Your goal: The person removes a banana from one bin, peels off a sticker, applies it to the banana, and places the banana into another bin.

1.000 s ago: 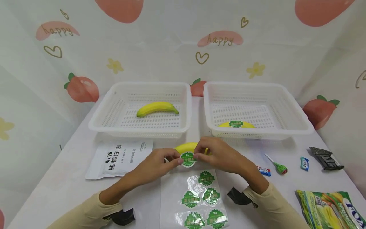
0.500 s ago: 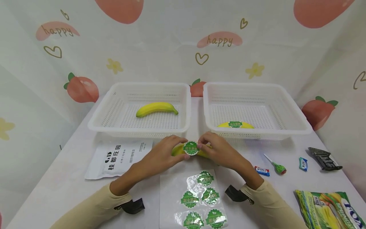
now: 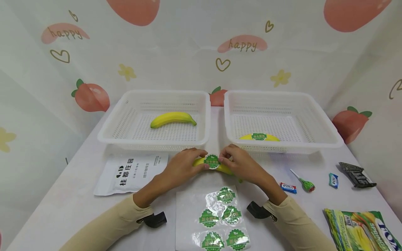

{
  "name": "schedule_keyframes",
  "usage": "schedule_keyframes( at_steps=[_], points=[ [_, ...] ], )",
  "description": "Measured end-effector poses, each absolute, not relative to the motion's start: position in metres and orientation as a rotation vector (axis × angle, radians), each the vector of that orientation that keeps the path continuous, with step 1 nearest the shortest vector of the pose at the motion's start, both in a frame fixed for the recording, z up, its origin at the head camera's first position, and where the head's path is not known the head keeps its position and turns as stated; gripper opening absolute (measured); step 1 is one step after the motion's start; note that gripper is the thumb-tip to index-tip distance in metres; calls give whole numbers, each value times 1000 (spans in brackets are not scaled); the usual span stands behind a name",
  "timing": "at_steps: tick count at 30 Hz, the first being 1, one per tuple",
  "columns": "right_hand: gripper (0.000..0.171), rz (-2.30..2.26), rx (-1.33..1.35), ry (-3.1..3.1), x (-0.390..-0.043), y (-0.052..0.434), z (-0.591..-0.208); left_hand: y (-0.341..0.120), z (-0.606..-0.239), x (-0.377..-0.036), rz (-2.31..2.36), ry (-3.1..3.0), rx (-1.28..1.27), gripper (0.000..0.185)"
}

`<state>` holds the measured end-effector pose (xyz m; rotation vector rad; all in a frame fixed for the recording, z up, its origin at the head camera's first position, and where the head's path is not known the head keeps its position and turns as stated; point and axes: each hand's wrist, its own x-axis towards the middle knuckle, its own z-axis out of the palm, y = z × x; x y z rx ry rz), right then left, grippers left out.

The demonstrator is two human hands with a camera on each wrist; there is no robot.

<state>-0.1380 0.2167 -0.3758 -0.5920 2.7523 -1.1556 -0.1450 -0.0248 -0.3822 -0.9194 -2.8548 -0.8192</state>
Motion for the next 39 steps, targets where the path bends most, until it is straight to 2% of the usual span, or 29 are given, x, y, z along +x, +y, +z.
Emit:
schedule_keyframes(
  at_steps=[10,18,22,26,39],
  points=[
    [9,-1141,-588,2777,-139,216,-379,-22,-388,-146,-841,-2863,-860,27],
    [26,-1050,-803,2793,-136,214,-379,-22,-388,-143,-812,-2814,-915,19],
    [35,-952,-820,2788,-135,211,-380,-24,-388,-142,-820,-2821,-941,26],
    [37,-922,-762,2794,-135,211,-380,-24,-386,-142,-779,-2854,-968,35],
    [37,-688,-814,2948,-124,198,-379,-19,-384,-137,-529,-2803,-1027,32]
  ],
)
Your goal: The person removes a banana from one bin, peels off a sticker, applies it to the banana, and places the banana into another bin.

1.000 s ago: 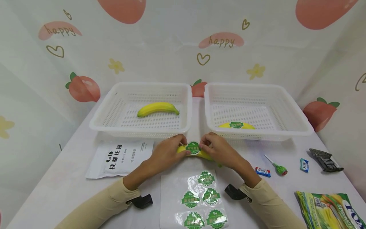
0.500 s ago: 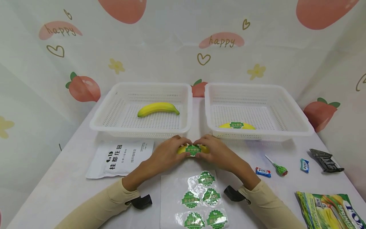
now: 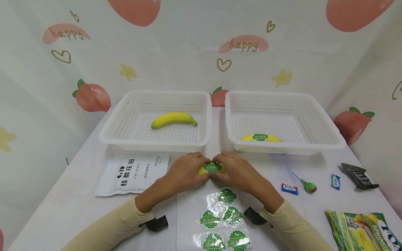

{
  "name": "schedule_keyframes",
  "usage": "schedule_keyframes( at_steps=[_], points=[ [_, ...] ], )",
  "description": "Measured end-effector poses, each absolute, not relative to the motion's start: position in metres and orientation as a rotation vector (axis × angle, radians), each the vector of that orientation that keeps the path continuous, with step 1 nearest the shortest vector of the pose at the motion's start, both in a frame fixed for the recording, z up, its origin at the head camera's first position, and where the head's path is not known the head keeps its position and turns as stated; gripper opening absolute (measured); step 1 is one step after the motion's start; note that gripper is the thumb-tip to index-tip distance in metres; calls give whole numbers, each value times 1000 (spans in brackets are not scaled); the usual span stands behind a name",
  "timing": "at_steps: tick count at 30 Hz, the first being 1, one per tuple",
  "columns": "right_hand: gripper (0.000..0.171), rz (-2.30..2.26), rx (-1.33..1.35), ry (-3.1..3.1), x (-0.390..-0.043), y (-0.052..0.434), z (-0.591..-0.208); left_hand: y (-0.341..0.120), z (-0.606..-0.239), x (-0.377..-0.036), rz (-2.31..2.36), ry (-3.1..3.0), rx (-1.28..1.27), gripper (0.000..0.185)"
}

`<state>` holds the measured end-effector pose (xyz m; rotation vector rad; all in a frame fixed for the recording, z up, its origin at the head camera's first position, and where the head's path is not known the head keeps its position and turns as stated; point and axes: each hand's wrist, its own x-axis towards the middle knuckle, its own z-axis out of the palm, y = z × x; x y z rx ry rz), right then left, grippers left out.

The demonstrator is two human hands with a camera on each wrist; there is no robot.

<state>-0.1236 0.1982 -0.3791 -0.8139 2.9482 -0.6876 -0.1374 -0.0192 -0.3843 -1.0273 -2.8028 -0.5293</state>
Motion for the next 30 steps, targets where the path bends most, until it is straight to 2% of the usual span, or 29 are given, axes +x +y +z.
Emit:
schedule_keyframes(
  at_steps=[10,19,30],
  points=[
    [30,-724,-797,2891,-124,204,-378,-21,-384,-138,-544,-2808,-1012,28],
    [31,-707,-838,2911,-125,203,-379,-20,-386,-138,-523,-2811,-1032,37],
    [24,-701,-812,2870,-127,210,-373,-22,-384,-138,-653,-2810,-1006,28]
  ],
)
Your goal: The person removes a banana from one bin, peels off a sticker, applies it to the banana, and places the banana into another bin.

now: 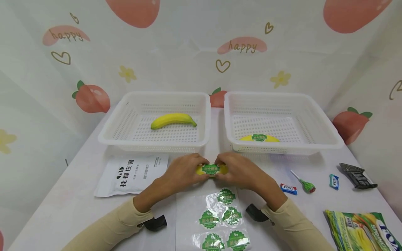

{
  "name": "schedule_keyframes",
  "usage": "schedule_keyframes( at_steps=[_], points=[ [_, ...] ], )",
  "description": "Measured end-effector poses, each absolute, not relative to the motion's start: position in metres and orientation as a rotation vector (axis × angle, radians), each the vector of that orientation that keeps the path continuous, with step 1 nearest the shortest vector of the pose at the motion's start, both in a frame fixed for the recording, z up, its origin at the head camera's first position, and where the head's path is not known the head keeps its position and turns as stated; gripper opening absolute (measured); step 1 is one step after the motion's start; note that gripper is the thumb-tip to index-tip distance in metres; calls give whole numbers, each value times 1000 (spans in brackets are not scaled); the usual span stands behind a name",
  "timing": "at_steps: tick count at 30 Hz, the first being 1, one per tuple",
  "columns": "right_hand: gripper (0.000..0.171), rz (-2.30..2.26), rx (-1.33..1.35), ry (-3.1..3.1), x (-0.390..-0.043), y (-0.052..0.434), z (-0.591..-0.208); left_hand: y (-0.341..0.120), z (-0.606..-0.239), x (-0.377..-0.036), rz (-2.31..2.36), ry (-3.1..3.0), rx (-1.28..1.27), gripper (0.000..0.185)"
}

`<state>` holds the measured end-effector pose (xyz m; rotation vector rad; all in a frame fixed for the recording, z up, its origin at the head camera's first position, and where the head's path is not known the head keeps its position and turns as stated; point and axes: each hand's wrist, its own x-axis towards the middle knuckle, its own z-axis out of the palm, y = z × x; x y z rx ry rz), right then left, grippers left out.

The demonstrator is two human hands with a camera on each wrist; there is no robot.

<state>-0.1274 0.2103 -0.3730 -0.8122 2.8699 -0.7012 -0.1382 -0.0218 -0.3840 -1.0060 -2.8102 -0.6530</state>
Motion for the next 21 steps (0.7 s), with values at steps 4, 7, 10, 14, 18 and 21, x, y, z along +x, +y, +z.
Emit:
schedule_keyframes(
  at_steps=[4,7,10,14,18,21],
  points=[
    [24,-678,-816,2869,-128,215,-369,-22,-380,-137,-650,-2845,-992,23],
    [24,-697,-832,2852,-129,216,-368,-21,-375,-133,-552,-2836,-1004,27],
    [23,-714,-841,2835,-129,217,-367,-19,-367,-129,-532,-2773,-1021,31],
    [27,-733,-823,2826,-129,217,-367,-10,-351,-128,-749,-2662,-1050,31],
    [32,-766,-782,2808,-129,217,-367,6,-334,-135,-962,-2615,-1075,35],
    [34,-798,-747,2782,-128,217,-367,21,-329,-144,-1073,-2659,-1054,42]
  ],
)
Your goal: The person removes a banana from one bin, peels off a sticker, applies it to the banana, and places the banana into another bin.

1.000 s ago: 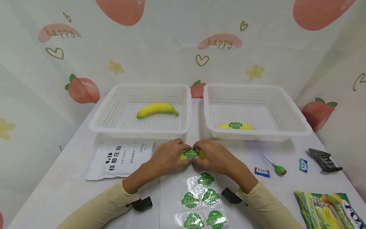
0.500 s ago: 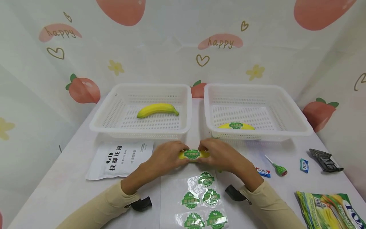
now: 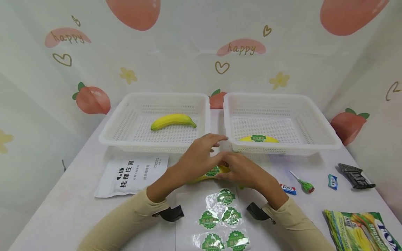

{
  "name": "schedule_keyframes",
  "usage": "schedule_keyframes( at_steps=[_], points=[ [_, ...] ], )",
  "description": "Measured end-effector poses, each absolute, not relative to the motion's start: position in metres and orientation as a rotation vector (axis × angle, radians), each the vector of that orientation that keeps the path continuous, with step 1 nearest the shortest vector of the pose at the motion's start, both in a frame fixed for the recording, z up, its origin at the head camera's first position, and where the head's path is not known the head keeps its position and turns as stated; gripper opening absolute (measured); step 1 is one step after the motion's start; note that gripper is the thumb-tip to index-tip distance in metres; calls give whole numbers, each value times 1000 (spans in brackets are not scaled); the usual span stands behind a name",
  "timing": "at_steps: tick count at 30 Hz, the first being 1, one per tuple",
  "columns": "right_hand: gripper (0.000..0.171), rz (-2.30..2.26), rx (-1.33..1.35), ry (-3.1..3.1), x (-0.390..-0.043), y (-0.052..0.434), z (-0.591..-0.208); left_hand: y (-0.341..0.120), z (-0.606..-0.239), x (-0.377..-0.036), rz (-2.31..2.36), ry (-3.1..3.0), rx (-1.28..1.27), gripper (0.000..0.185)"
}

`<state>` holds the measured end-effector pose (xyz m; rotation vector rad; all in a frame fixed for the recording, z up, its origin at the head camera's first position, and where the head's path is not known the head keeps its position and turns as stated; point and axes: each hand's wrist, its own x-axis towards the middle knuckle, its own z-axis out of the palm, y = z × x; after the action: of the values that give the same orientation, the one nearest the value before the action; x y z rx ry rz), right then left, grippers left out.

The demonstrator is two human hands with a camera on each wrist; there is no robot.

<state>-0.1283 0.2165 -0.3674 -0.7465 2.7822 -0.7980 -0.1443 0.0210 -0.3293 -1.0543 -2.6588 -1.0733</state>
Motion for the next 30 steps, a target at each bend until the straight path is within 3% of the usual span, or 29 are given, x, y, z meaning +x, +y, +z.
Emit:
schedule_keyframes(
  at_steps=[9,16,30],
  points=[
    [31,-853,-780,2729,-131,217,-371,51,-353,-168,-1343,-2684,-907,49],
    [44,-771,-776,2693,-130,226,-365,58,-353,-170,-1364,-2697,-861,51],
    [48,-676,-485,2797,-105,292,-283,59,-354,-169,-1343,-2720,-844,52]
  ],
)
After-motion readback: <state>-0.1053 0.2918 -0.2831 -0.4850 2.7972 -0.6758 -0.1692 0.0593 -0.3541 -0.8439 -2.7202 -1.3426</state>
